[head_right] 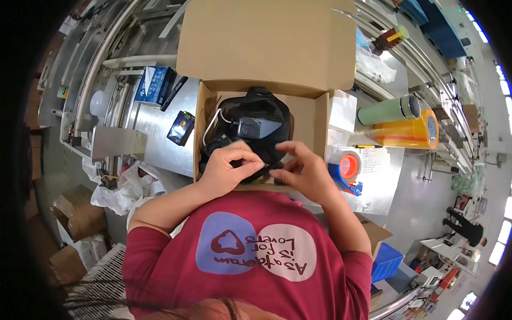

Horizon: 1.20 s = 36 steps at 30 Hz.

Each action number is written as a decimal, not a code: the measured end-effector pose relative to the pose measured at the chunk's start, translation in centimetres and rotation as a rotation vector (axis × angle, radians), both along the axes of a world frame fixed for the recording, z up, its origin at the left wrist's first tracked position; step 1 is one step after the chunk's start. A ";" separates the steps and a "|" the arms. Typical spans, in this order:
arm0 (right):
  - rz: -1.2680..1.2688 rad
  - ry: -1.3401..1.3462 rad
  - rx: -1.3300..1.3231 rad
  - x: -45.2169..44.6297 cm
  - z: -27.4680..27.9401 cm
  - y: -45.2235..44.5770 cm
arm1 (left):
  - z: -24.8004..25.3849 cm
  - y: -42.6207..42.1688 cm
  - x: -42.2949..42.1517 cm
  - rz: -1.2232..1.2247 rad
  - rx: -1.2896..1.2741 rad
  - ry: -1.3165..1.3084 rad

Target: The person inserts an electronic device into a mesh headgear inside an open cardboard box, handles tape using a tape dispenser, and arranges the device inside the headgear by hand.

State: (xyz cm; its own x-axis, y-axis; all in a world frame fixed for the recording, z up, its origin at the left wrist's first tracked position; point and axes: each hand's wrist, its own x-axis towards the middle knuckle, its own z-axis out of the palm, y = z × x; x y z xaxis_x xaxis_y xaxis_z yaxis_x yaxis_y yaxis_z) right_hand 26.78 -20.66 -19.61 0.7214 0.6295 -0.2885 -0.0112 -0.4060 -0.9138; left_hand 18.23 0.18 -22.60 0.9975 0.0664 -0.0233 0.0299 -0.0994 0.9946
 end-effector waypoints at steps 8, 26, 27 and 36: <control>-0.127 0.323 0.190 0.0 -3.2 3.6 | -2.2 1.2 0.1 0.172 -0.676 0.380; -0.168 0.254 0.138 1.1 -4.7 5.0 | -4.1 1.5 1.0 0.201 -0.766 0.388; -0.168 0.247 0.136 1.1 -4.7 5.0 | -4.1 1.5 1.0 0.206 -0.765 0.389; -0.178 0.216 0.097 1.2 -4.0 5.3 | -4.0 1.4 1.0 0.206 -0.745 0.387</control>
State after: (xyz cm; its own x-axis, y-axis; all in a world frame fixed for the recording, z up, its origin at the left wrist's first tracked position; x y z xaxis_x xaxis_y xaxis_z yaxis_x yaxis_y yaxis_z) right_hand 28.00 -15.32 -23.63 0.7514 0.5305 -0.3925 -0.2732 -0.2913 -0.9168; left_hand 19.25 1.54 -26.64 0.8801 0.0778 -0.4684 0.3256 0.6192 0.7145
